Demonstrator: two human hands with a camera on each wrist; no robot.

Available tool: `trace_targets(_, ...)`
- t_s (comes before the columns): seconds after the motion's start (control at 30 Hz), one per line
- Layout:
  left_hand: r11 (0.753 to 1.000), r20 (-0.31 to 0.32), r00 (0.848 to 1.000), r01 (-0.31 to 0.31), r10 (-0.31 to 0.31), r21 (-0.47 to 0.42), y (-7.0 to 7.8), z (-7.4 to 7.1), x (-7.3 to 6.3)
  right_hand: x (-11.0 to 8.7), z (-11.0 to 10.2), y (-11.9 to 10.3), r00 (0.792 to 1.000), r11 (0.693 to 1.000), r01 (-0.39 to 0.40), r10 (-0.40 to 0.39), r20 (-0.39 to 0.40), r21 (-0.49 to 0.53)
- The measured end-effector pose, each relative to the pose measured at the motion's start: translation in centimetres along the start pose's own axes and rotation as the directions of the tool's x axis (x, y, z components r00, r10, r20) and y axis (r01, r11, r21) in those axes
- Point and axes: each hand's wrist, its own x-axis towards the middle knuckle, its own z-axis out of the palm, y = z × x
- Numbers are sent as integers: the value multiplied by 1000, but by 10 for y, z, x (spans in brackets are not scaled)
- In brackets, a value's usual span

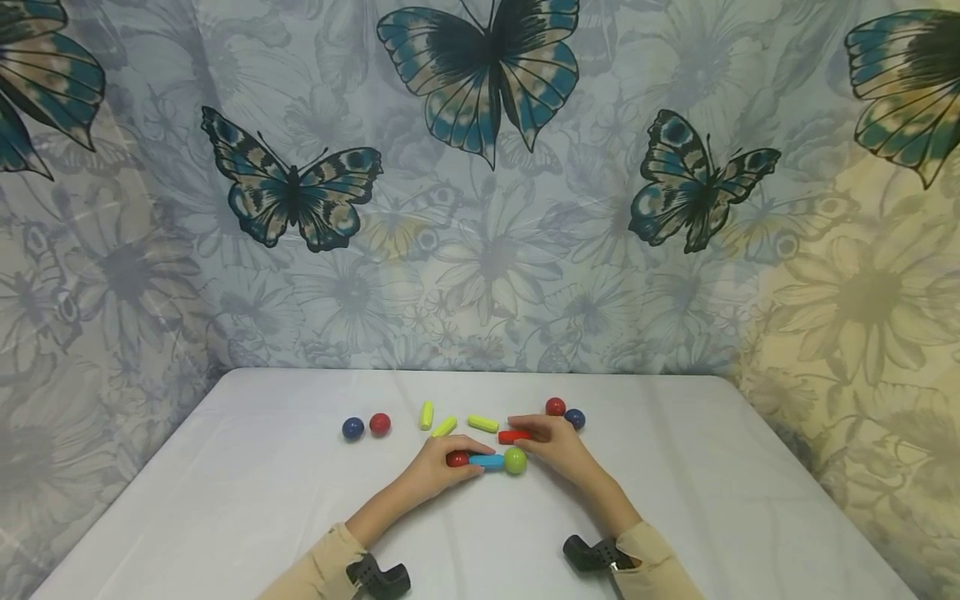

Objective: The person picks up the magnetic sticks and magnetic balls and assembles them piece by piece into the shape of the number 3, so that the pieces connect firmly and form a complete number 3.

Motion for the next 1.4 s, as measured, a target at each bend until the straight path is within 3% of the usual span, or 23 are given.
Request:
trace_targets(0.47, 1000, -10, 1000, 10, -10, 18, -1, 1, -1, -1, 2, 1, 998, 998, 43, -44, -52, -34)
trace_targets(0.93, 1000, 9, 1000, -7, 7, 6, -4, -1, 0, -2, 2, -7, 970, 990, -123, 136, -201, 76)
trace_targets(1.23, 1000, 9, 1000, -21, 21, -1, -3, -1, 0, -2, 5, -11, 956, 962, -195, 230, -181, 191)
trace_targets(1.4, 1000, 10, 1000, -17, 17, -1, -4, -1, 0, -2, 7, -15, 942, 947, -247, 284, -176, 206)
